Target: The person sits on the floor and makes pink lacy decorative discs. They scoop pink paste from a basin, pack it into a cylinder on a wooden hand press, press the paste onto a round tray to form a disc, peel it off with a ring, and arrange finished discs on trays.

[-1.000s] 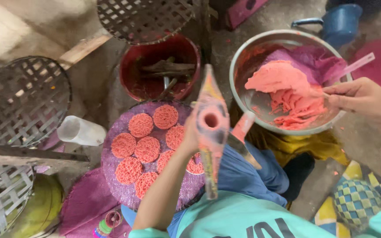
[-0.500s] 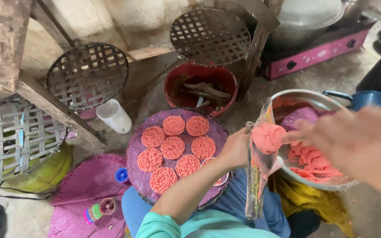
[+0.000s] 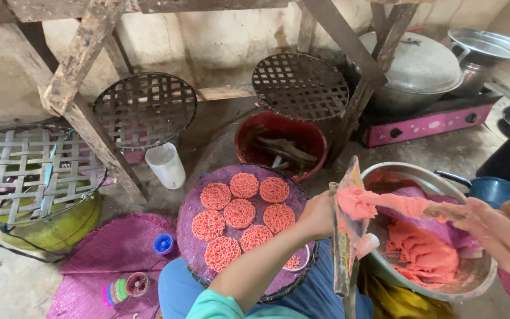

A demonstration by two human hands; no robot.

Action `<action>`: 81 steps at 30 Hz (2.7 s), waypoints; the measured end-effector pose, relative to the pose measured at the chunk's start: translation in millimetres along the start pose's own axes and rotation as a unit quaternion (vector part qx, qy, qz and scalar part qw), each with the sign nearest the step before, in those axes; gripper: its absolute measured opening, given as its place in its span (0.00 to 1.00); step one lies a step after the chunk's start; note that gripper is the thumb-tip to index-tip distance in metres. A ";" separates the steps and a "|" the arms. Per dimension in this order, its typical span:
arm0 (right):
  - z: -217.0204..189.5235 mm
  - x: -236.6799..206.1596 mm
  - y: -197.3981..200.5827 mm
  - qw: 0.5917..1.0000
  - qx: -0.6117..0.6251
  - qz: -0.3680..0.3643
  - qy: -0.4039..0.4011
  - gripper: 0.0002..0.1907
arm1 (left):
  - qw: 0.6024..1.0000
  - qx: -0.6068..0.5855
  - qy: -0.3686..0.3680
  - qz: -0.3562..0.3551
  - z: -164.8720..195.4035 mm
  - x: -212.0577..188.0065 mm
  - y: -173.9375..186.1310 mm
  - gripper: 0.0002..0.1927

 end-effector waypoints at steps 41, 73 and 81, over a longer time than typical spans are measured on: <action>12.5 152.8 61.6 0.892 0.019 -0.414 -0.179 0.21 | 1.000 0.016 0.001 0.017 26.7 -28.7 10.9 0.22; -112.9 78.5 -29.8 0.611 0.563 0.238 -0.503 0.10 | 0.971 -0.212 0.074 0.087 -47.2 -3.5 65.6 0.26; -122.5 126.4 -5.4 0.840 0.141 0.119 -0.511 0.13 | 0.981 -0.161 0.069 0.078 -46.6 -5.0 40.0 0.29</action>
Point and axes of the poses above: each hand's wrist, its own x-axis towards the middle knuckle, its own y-axis out of the back of the hand, z = x × y, the point moved 4 cm from there along x, towards the middle knuckle, and after that the axes turned 10 degrees about -x, right-handed, at the moved point
